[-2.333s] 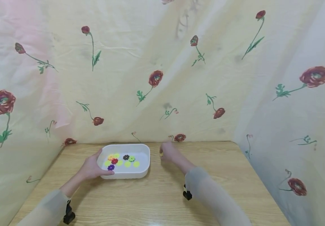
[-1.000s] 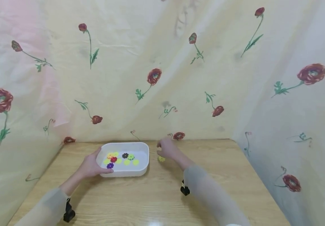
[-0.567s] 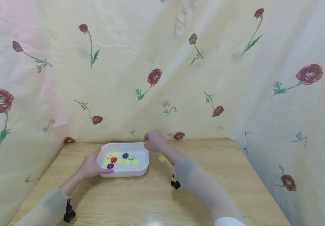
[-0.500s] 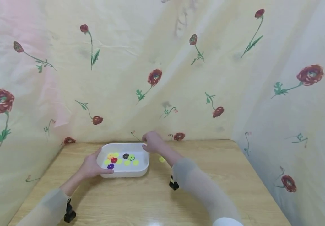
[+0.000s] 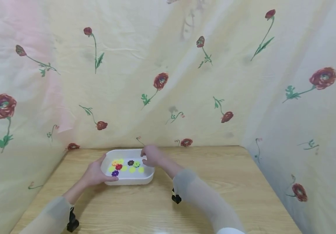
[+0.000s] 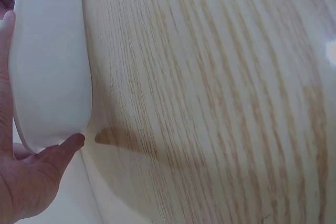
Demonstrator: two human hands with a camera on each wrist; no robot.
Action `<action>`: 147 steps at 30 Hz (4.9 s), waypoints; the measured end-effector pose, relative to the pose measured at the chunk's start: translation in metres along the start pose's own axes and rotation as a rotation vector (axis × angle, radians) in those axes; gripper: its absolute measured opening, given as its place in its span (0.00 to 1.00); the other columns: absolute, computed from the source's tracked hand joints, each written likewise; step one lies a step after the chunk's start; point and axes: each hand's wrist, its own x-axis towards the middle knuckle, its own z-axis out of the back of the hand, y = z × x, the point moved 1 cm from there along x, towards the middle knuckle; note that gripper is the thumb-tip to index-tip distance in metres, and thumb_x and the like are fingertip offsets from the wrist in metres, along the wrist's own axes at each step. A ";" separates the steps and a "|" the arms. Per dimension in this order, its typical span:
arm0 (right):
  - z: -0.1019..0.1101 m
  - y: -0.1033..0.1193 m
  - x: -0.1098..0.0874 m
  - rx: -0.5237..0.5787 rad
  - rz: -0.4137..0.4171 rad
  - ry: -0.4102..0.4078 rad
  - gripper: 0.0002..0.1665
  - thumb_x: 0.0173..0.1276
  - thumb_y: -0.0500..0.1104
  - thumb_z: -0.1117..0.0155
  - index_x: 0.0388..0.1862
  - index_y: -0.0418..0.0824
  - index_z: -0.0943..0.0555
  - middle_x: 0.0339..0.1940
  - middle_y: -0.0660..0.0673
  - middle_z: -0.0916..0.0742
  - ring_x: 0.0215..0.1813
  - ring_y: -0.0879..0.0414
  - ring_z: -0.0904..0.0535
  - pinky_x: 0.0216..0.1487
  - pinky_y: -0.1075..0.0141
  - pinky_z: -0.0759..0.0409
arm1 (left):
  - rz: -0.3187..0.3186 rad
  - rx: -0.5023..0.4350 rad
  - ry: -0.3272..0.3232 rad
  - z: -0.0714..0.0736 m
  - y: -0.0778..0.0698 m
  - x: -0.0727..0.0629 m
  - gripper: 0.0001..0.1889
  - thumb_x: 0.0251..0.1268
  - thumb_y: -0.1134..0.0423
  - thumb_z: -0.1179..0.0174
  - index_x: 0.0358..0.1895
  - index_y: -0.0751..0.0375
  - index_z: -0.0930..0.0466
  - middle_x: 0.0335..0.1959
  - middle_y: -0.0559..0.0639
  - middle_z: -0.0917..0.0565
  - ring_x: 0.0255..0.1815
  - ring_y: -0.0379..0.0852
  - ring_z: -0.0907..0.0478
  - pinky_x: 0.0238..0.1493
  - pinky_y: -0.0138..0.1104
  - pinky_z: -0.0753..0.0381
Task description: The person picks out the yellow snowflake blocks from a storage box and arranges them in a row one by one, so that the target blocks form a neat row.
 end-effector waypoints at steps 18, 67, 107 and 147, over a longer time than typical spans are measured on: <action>-0.028 0.015 0.007 -0.003 -0.017 0.085 0.12 0.70 0.37 0.28 0.51 0.39 0.10 0.50 0.44 0.06 0.58 0.49 0.11 0.63 0.60 0.13 | 0.024 -0.007 0.011 0.000 0.004 0.000 0.72 0.44 0.37 0.15 0.85 0.70 0.52 0.81 0.71 0.34 0.78 0.69 0.30 0.77 0.60 0.28; -0.015 0.019 0.012 -0.019 0.043 -0.053 0.15 0.60 0.37 0.20 0.46 0.36 0.10 0.44 0.43 0.07 0.48 0.51 0.13 0.54 0.61 0.13 | 0.036 -0.017 0.003 -0.001 0.007 -0.001 0.72 0.44 0.37 0.15 0.86 0.67 0.52 0.81 0.70 0.34 0.78 0.68 0.30 0.77 0.60 0.27; 0.069 -0.082 -0.052 -0.015 -0.141 -0.117 0.13 0.58 0.38 0.25 0.42 0.34 0.11 0.36 0.42 0.09 0.37 0.54 0.17 0.45 0.59 0.13 | 0.014 0.012 0.010 0.005 0.001 0.003 0.72 0.44 0.37 0.16 0.86 0.69 0.51 0.80 0.71 0.33 0.76 0.68 0.28 0.76 0.62 0.28; -0.007 -0.108 -0.083 0.079 -0.138 -0.080 0.07 0.53 0.34 0.21 0.32 0.38 0.11 0.29 0.47 0.10 0.33 0.60 0.21 0.38 0.65 0.17 | 0.020 0.019 0.010 0.003 0.001 0.003 0.71 0.45 0.37 0.16 0.86 0.67 0.51 0.80 0.71 0.33 0.76 0.68 0.29 0.76 0.63 0.28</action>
